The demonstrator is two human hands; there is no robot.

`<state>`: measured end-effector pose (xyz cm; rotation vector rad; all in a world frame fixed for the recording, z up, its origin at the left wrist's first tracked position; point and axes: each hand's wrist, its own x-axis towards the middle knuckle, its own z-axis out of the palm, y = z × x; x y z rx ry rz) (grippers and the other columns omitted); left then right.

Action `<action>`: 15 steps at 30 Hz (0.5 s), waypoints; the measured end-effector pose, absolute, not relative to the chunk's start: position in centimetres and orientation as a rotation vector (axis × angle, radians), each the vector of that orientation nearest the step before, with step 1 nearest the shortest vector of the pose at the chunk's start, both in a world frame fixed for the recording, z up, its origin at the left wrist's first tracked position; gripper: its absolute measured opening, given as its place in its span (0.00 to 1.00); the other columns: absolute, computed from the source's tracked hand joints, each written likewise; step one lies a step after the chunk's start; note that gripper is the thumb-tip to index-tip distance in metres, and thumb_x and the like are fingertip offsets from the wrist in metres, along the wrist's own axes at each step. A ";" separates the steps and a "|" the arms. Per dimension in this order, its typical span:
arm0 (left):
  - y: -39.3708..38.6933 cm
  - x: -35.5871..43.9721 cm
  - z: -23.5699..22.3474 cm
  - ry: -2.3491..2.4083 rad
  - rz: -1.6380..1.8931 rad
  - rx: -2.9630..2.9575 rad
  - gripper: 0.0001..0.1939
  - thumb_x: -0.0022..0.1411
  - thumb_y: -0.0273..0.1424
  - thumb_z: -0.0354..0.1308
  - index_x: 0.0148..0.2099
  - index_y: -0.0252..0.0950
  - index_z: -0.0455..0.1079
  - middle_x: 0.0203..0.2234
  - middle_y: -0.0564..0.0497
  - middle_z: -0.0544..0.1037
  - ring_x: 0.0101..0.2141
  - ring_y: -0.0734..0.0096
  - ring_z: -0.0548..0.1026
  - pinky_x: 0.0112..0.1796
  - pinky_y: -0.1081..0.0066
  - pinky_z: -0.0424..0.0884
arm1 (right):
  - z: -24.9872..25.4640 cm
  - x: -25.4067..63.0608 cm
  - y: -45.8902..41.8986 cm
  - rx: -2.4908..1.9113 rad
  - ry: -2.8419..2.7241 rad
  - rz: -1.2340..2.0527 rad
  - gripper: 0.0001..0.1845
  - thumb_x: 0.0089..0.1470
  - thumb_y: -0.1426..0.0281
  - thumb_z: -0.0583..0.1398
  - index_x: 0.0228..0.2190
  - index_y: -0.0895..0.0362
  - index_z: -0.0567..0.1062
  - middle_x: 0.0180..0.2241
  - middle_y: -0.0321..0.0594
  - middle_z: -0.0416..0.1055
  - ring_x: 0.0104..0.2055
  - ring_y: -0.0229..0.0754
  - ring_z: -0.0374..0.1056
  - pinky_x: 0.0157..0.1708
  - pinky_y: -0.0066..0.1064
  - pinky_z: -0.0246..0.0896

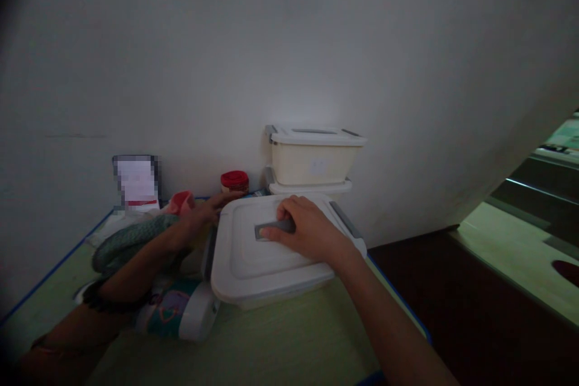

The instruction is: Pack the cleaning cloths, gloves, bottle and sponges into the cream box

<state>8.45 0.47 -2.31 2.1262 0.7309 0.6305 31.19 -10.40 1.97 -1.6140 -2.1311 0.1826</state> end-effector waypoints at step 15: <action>-0.4 8.9 -1.9 0.496 0.637 2.356 0.21 0.62 0.37 0.49 0.56 0.40 0.61 0.61 0.47 0.55 0.62 0.58 0.49 0.60 0.57 0.44 | 1.3 34.5 -9.9 -1.588 -1.987 0.045 0.08 0.55 0.68 0.54 0.30 0.57 0.71 0.31 0.40 0.68 0.32 0.38 0.65 0.35 0.31 0.60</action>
